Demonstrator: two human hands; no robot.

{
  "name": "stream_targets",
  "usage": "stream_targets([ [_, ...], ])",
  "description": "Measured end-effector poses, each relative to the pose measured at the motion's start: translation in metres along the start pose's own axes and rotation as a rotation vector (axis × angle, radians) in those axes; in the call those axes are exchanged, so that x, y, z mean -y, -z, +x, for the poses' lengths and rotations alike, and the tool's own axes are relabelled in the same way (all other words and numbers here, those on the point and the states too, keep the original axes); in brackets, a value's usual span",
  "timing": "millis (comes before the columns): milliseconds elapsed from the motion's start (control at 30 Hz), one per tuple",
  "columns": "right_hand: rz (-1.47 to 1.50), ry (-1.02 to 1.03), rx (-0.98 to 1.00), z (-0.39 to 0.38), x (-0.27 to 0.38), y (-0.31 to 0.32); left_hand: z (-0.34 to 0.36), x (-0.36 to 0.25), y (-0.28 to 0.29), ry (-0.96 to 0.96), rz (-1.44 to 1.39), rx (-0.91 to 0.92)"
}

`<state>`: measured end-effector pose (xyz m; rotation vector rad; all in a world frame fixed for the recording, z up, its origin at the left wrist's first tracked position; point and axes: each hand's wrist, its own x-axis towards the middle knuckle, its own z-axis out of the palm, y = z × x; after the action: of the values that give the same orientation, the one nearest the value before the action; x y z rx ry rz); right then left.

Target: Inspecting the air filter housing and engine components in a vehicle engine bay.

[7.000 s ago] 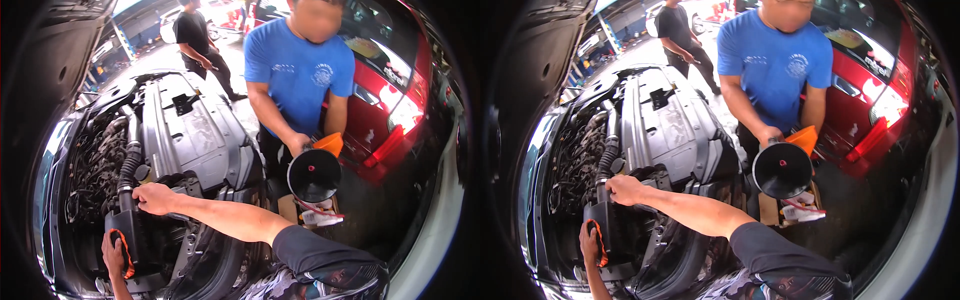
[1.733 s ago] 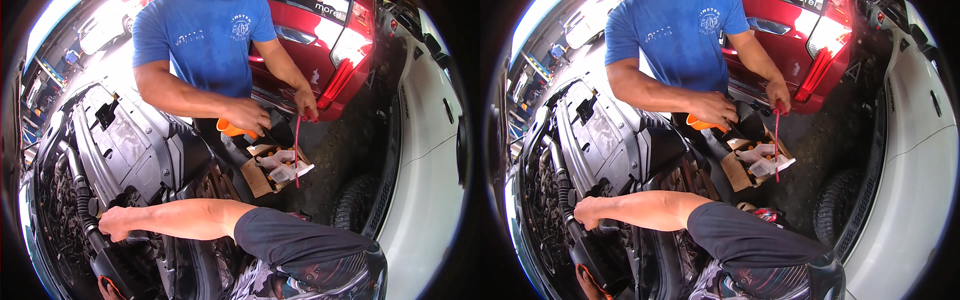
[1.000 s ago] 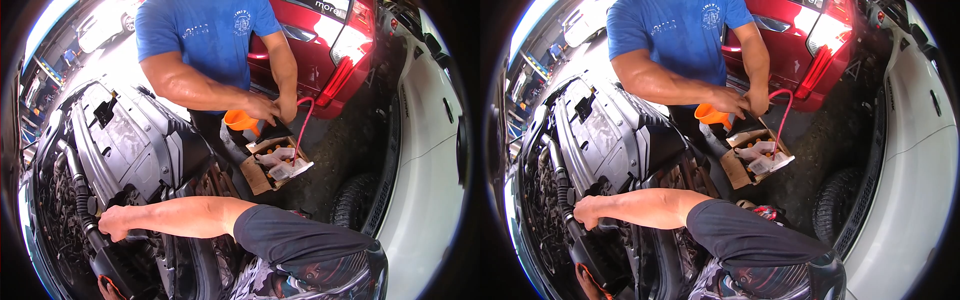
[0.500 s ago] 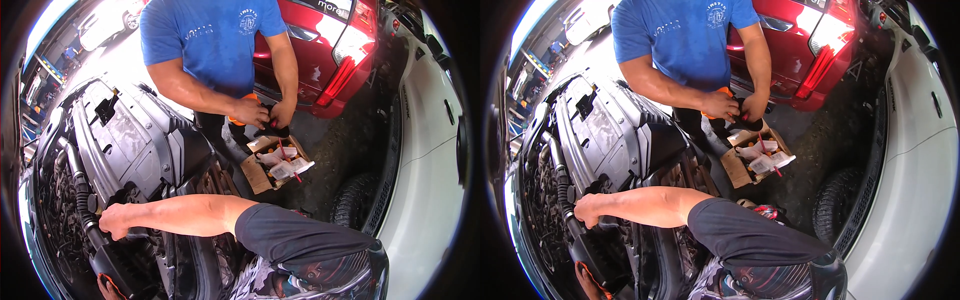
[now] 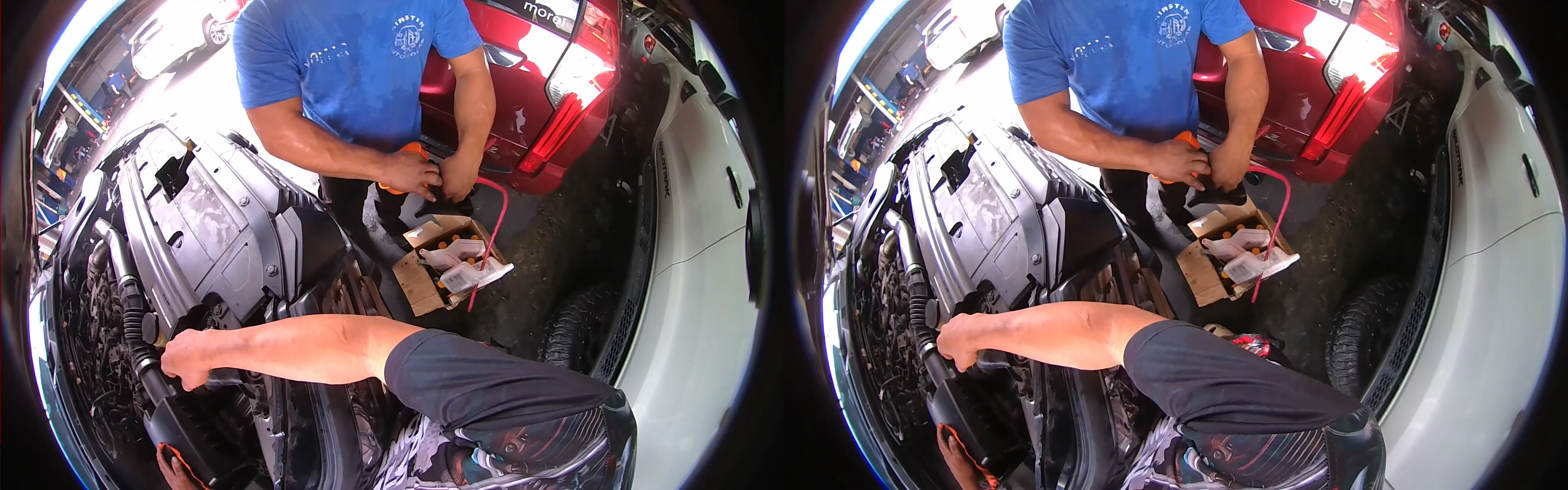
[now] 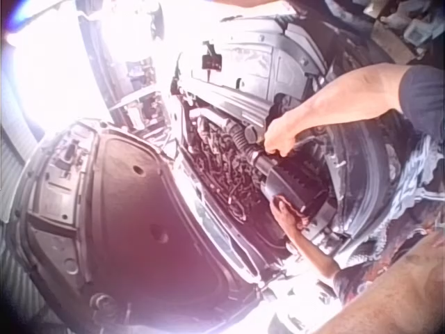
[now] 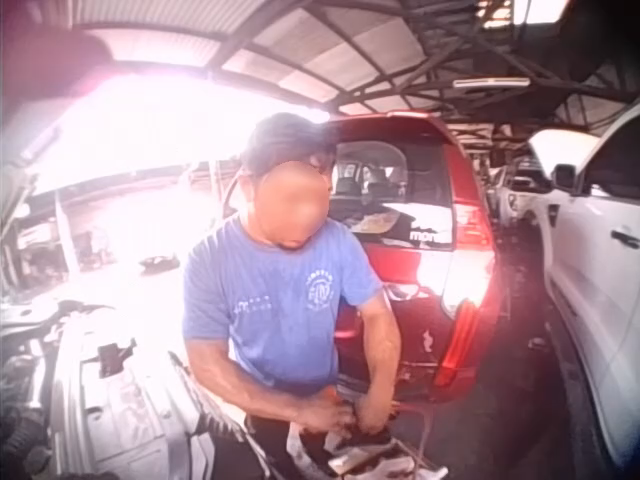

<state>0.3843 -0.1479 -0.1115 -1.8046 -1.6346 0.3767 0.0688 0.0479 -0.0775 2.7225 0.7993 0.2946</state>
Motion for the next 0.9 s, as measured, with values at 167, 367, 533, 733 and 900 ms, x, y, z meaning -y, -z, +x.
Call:
stream_targets([
  [167,0.008,0.009,-0.011,-0.001,0.000,0.001,0.001,-0.004,0.002,-0.011,-0.002,0.010],
  [367,0.001,-0.013,0.006,-0.005,-0.003,0.005,0.004,-0.016,-0.002,0.001,-0.027,0.026],
  [533,-0.001,0.011,0.013,0.000,0.003,0.004,0.010,0.066,-0.005,-0.006,-0.009,0.016],
  [733,0.006,0.013,0.006,-0.002,0.001,-0.001,0.007,0.067,-0.008,-0.015,-0.022,0.021],
  [900,0.020,-0.001,0.017,-0.007,0.000,0.000,0.003,0.033,-0.006,-0.005,-0.018,0.037],
])
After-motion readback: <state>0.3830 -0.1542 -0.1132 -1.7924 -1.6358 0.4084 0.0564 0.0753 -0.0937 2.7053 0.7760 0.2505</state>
